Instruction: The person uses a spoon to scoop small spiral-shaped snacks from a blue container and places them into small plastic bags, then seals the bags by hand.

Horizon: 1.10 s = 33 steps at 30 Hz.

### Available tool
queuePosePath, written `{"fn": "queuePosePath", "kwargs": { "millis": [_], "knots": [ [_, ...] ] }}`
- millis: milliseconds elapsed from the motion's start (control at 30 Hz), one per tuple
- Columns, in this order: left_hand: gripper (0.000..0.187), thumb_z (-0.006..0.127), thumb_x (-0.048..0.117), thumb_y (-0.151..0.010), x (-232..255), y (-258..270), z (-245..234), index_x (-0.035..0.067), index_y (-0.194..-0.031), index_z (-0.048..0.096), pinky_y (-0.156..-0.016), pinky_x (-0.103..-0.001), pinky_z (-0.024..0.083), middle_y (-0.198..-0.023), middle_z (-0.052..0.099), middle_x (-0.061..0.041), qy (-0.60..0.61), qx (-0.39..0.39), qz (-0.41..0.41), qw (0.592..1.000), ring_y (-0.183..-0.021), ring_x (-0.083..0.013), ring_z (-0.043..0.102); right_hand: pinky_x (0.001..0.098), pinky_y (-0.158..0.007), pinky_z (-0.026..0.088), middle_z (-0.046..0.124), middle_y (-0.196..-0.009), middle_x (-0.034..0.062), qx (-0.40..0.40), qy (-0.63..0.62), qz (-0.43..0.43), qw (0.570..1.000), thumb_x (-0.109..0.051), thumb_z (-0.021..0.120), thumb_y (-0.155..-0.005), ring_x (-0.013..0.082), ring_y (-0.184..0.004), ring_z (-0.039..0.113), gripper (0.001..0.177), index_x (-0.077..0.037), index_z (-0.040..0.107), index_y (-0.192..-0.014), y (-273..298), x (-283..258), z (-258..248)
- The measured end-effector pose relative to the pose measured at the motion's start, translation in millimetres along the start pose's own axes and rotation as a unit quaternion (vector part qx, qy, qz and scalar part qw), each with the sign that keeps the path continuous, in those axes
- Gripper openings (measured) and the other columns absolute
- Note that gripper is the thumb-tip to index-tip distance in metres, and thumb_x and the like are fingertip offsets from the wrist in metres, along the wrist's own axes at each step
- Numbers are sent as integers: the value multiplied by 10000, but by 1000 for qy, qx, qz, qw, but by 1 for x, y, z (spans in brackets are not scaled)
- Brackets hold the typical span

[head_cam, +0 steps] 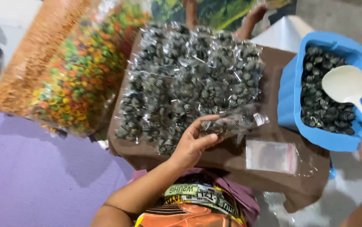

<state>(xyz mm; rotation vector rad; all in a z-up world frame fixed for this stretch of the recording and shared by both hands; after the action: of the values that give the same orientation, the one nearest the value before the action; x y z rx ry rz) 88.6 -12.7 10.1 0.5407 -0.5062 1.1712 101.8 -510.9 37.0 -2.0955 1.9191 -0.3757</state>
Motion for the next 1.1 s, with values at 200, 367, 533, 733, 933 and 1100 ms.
{"fn": "queuePosePath", "kwargs": {
  "millis": [200, 367, 533, 733, 933, 1100],
  "knots": [
    [472, 722, -5, -888, 8, 34, -3, 82, -1336, 602, -989, -366, 593, -1262, 709, -177, 12, 20, -7, 1000, -1081, -247, 716, 489, -780, 575, 746, -1050, 194, -23, 127, 37, 991, -87, 601, -1008, 389, -916, 720, 417, -126, 826, -1357, -42, -69, -11],
    [469, 716, -17, -883, 13, 58, -13, 99, -1323, 602, -1001, -410, 592, -1260, 699, -184, 14, 42, -4, 999, -1092, -274, 706, 457, -733, 574, 791, -1002, 36, -50, 243, 43, 968, -273, 623, -1010, 342, -958, 730, 283, -322, 803, -1223, -51, -79, -2],
    [483, 719, -19, -867, 26, 75, -14, 77, -1324, 593, -1017, -457, 590, -1309, 680, -221, -2, 47, 4, 999, -1174, -323, 684, 366, -900, 548, 784, -1204, -73, 43, 311, 20, 949, -467, 612, -1090, 207, -1136, 711, 383, -383, 787, -1421, -40, -96, -26],
    [469, 708, 6, -885, 25, 77, -14, 53, -1334, 579, -981, -419, 600, -1300, 683, -212, 6, 46, 24, 999, -1189, -294, 672, 488, -1089, 477, 719, -1270, 171, 73, -147, -83, 983, -112, 721, -1012, 374, -1173, 634, 338, 0, 722, -1330, 7, -246, -121],
    [320, 575, 223, -1031, 17, 56, -1, 74, -1312, 602, -896, -402, 633, -1305, 679, -191, 28, 15, 12, 999, -1122, -299, 696, 383, -1061, 461, 715, -1270, 51, -73, -387, -5, 919, -178, 717, -911, 217, -1198, 648, 378, -119, 722, -1285, 17, -312, -104],
    [323, 587, 248, -1046, 19, 19, 21, 90, -1324, 630, -996, -441, 561, -1332, 667, -189, 29, -9, 66, 997, -1225, -293, 648, 346, -1000, 548, 695, -1272, 133, -56, -575, 15, 816, -142, 727, -906, 227, -1190, 666, 464, -40, 641, -1351, -2, -341, -83]
  ]
}}
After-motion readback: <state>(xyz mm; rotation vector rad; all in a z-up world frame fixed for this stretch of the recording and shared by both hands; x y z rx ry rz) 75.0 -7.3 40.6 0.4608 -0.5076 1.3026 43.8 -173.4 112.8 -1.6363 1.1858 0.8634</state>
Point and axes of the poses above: each hand's wrist, its own y-axis away from the middle knuckle, its own z-axis out of the palm, x = y × z, the point moved 10 cm from there along -y, towards the middle knuckle
